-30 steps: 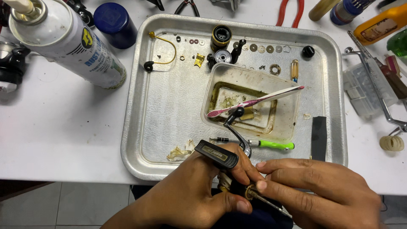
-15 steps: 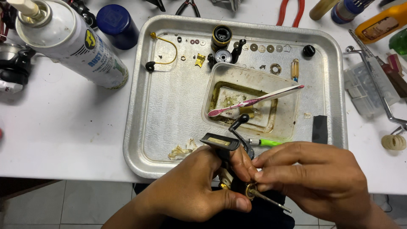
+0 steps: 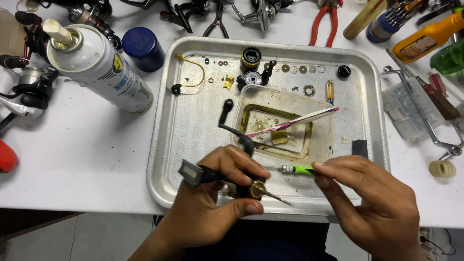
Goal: The person disassembles a fishing reel, cleans internal components with a toothbrush and spray lubricant, wipes parts with a tissue, and reassembles the reel. The person uses a screwdriver to adjust screws and a toothbrush to scrub the reel's interior.
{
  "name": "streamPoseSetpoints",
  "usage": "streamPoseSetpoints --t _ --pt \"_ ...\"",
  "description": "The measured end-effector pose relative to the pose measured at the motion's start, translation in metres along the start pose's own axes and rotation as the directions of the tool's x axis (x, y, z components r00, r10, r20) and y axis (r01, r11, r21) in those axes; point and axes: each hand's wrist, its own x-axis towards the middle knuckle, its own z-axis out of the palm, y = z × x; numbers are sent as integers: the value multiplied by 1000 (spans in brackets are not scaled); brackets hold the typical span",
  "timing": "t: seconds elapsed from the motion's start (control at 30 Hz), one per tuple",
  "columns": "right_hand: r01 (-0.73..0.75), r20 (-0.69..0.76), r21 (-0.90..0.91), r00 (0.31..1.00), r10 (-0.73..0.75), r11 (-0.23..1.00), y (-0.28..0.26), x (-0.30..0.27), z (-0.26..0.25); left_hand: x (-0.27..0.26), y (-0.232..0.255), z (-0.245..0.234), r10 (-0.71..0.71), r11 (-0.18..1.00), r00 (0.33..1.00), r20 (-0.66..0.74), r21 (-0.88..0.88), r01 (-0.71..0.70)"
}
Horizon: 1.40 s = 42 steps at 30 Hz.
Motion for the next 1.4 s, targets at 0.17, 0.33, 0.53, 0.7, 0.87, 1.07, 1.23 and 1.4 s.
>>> streamPoseSetpoints --t 0.17,0.33,0.53,0.7,0.87,1.07,1.23,1.4 --pt "25 -69 -299 996 -48 954 23 -3 -11 0 -9 -14 98 987 984 -146 139 -78" --pt "-166 -96 -445 986 138 880 46 -14 -14 -6 -13 -28 66 990 984 -166 131 -45" --pt "-161 -65 -643 986 156 749 66 -25 -3 -10 -11 -36 64 995 982 -179 93 -47" --pt "134 64 -316 991 -119 939 -11 -11 50 -12 -15 -37 78 997 985 -155 -2 -79" --pt "275 465 -275 877 -122 922 1 -11 113 -12 -15 -37 123 980 981 -153 -138 -144" --pt "12 239 -36 971 -3 999 -36 17 66 -15 -12 -45 141 986 982 -128 -74 -151" --pt "10 9 116 1000 -12 993 -52 22 31 -13 -2 -35 136 985 990 -23 107 -133" --pt "61 210 223 972 -109 973 -53 29 12 -19 -1 -27 50 922 998 36 382 -60"
